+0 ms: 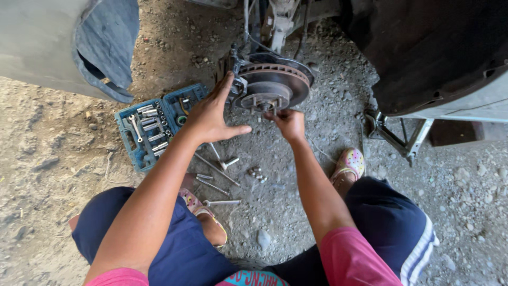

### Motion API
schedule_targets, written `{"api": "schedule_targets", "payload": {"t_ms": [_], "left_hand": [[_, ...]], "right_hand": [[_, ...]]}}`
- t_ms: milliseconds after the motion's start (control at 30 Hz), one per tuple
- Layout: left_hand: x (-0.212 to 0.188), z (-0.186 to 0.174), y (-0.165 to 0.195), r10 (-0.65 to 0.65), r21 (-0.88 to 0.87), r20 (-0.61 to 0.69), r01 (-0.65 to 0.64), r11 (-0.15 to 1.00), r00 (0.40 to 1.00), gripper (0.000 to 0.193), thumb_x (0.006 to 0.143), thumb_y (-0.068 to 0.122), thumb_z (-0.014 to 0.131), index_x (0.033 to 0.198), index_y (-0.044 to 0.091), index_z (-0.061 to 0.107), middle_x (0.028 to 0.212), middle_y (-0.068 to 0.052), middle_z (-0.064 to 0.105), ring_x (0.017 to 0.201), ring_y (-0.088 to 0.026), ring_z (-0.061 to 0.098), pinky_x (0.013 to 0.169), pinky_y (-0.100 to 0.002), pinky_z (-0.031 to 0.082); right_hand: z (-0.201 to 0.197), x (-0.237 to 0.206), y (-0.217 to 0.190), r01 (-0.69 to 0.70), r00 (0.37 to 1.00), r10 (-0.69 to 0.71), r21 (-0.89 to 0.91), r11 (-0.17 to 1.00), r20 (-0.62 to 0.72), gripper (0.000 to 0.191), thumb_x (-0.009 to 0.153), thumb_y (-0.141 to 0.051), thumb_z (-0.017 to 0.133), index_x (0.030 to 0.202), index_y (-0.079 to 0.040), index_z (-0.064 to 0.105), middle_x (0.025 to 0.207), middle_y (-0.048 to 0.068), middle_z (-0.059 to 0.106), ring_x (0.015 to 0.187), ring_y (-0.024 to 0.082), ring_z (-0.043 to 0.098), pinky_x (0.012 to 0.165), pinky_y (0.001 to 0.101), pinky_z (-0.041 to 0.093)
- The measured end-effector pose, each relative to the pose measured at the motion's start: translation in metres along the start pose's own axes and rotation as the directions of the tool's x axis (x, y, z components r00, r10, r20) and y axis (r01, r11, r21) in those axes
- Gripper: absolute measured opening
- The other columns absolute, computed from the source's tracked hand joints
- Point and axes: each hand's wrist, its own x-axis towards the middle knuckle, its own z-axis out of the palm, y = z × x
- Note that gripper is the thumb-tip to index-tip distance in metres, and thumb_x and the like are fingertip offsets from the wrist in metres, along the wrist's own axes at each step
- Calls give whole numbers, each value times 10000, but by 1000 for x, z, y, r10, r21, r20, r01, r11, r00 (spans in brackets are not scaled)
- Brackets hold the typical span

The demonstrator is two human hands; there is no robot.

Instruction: The person sits on the ground beside a jacked-up vehicle and works on an exposed brake disc and hub. They hold the disc steady with one hand while sanding the hub surface and wheel studs with a piece of sandpaper, occasionally picking up sandpaper sheets from the ground and repositioning around the hub.

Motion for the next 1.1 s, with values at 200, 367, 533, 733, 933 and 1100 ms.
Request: {"api": "schedule_targets", "payload": {"t_ms": [200,367,533,733,933,1100], "left_hand": [[0,-2,-12,48,-2,-2,-48,999,999,1396,668,682,862,1648,117,45,1702,-169,207,1514,-369,340,1177,-443,380],[1,-10,-18,-93,31,117,90,995,989,1409,636,689,845,1639,152,13,1706,-117,178,1492,-351,339,1149,-433,388],[-7,-8,-21,25,3,25,-26,1000,999,1401,663,678,857,1645,120,29,1707,-148,187,1495,-362,351,1166,-435,388],[-9,-1,-16,35,11,-12,-35,999,999,1401,652,655,870,1634,102,37,1714,-140,167,1514,-343,330,1156,-428,387],[-12,1,-11,58,7,-34,-58,998,998,1405,641,654,874,1636,89,58,1704,-158,173,1518,-353,322,1175,-430,374],[-9,0,-16,16,12,-6,-16,1000,1000,1393,640,662,867,1641,116,67,1708,-137,177,1503,-354,345,1169,-441,381]], "right_hand": [[-4,2,11,44,999,-46,-73,996,-27,163,884,-123,801,999,-8,804,775,32,746,663,48,602,612,271,505],[-10,1,10,144,989,-146,-72,987,-35,151,889,-119,812,978,4,815,866,95,807,749,72,693,695,261,570],[-54,6,5,239,869,-92,248,939,-486,127,938,-88,743,1013,-4,803,890,75,795,705,80,703,607,251,521],[-34,-18,13,-74,995,87,226,971,-49,242,1064,-225,552,1239,-110,674,929,31,744,677,102,698,524,248,500],[35,-57,9,-348,899,304,92,933,316,284,1021,-246,607,1273,-140,683,940,53,739,693,134,728,532,280,563],[60,-33,-8,-165,971,93,337,927,219,309,993,-242,635,1263,-123,728,1019,-9,772,706,75,685,562,252,551]]}}
